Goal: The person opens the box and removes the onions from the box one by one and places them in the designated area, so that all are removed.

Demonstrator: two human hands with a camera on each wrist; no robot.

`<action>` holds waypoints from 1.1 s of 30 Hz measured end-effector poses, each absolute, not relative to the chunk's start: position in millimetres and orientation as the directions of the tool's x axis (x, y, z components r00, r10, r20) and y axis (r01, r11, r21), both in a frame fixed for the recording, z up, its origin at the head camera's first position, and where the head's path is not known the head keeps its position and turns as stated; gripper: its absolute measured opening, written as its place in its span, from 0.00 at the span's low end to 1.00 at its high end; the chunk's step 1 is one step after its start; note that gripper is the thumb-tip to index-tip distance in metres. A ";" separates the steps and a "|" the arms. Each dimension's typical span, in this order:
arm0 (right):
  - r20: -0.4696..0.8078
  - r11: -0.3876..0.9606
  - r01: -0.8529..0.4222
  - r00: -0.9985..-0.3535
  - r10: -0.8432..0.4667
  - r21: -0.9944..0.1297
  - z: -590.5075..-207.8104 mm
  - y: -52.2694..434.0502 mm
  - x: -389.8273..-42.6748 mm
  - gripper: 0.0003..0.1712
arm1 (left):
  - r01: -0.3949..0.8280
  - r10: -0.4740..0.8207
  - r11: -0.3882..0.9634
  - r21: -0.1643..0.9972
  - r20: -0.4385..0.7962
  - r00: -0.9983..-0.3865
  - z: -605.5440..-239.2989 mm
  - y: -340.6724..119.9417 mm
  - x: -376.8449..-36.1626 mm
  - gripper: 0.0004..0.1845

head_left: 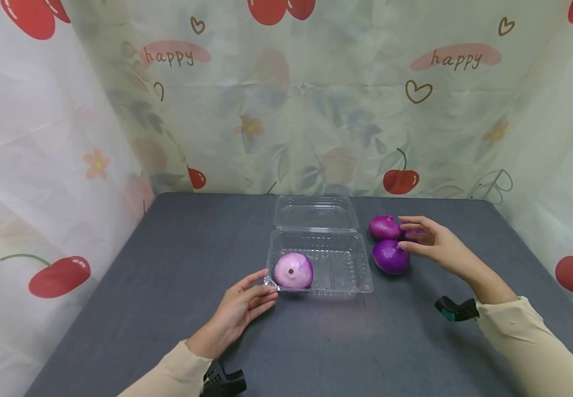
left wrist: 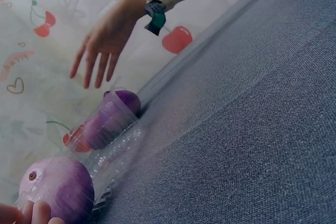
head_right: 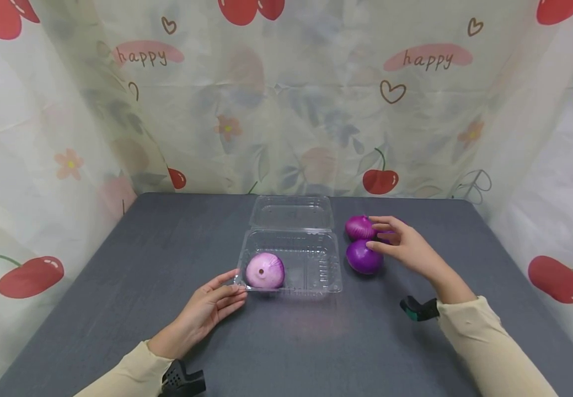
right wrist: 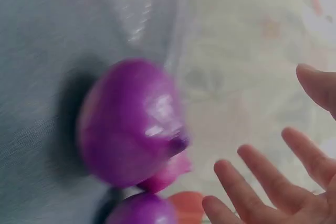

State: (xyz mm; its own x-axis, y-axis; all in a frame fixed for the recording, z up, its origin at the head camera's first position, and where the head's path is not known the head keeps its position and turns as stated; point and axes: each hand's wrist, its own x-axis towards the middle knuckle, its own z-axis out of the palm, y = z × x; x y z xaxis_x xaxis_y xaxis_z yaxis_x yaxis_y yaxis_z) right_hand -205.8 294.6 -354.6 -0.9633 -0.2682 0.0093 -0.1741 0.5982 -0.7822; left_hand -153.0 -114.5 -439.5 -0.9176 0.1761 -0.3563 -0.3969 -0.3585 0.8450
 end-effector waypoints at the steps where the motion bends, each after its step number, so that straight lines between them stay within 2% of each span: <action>1: 0.023 0.592 -0.189 -0.961 -0.276 -0.784 -351.2 291.4 -205.2 0.38 | -0.398 0.177 -0.359 0.844 -0.357 -0.917 -439.4 -114.7 -153.0 0.29; 10: 0.214 0.478 -0.343 -0.928 -0.304 -0.808 -340.1 257.5 -199.1 0.28 | -0.395 0.165 -0.356 0.847 -0.359 -0.919 -440.6 -115.2 -152.7 0.28; 19: 0.292 0.383 -0.398 -0.906 -0.306 -0.833 -341.1 220.1 -204.4 0.28 | -0.399 0.168 -0.363 0.842 -0.362 -0.917 -438.9 -115.0 -152.6 0.28; 24: 0.301 0.329 -0.417 -0.887 -0.351 -0.847 -349.2 198.7 -210.7 0.32 | -0.400 0.165 -0.362 0.842 -0.364 -0.916 -439.2 -115.1 -152.9 0.29; 33: 0.196 0.253 -0.362 -0.839 -0.508 -0.897 -377.0 160.8 -214.3 0.39 | -0.396 0.179 -0.375 0.838 -0.354 -0.918 -441.5 -115.9 -152.5 0.29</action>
State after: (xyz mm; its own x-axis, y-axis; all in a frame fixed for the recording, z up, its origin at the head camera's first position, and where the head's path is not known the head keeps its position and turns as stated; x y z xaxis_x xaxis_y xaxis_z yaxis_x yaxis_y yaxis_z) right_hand -214.3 160.8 -377.0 -0.8392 -0.5075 0.1955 -0.3621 0.2530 -0.8972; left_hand -152.5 -115.9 -441.5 -0.9182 0.1786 -0.3536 -0.3958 -0.3753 0.8381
